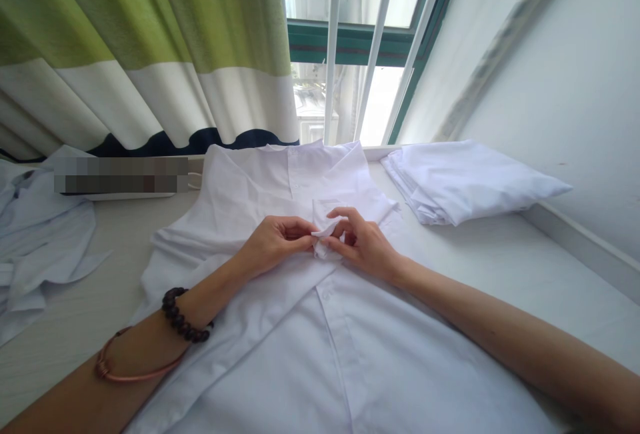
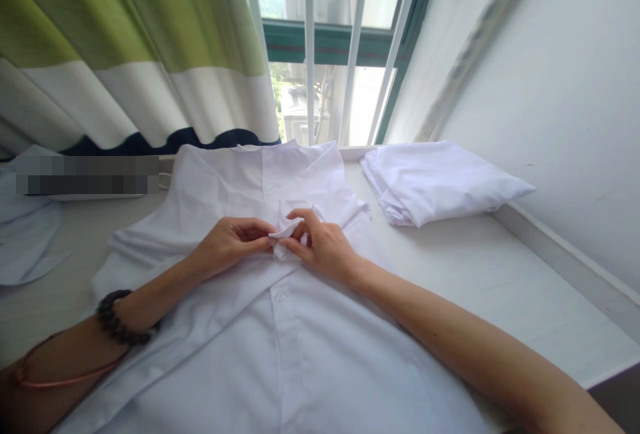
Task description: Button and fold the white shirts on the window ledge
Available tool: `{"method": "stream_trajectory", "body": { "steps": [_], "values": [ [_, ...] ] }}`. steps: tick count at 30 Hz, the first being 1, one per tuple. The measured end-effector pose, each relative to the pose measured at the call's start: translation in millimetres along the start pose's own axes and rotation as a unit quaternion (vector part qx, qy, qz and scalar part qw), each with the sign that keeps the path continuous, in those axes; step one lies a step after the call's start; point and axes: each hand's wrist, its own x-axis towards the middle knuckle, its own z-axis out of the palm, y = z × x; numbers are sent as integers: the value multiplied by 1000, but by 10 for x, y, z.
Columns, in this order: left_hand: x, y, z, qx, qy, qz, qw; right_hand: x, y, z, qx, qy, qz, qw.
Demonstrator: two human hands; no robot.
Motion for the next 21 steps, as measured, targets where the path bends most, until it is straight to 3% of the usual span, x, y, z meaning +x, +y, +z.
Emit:
{"method": "stream_trajectory", "body": {
  "steps": [5, 11, 15, 21],
  "values": [
    [-5, -17, -15, 59, -11, 24, 998, 30, -11, -41, -83, -39, -12, 996],
    [-35, -7, 11, 177, 17, 94, 980, 19, -13, -56, -206, -69, -75, 973],
    [-35, -14, 22, 178, 20, 101, 979, 6, -3, -50, -260, -45, -146, 953],
    [18, -63, -17, 106, -47, 69, 991, 7, -4, -44, -309, 10, -275, 910]
  ]
}}
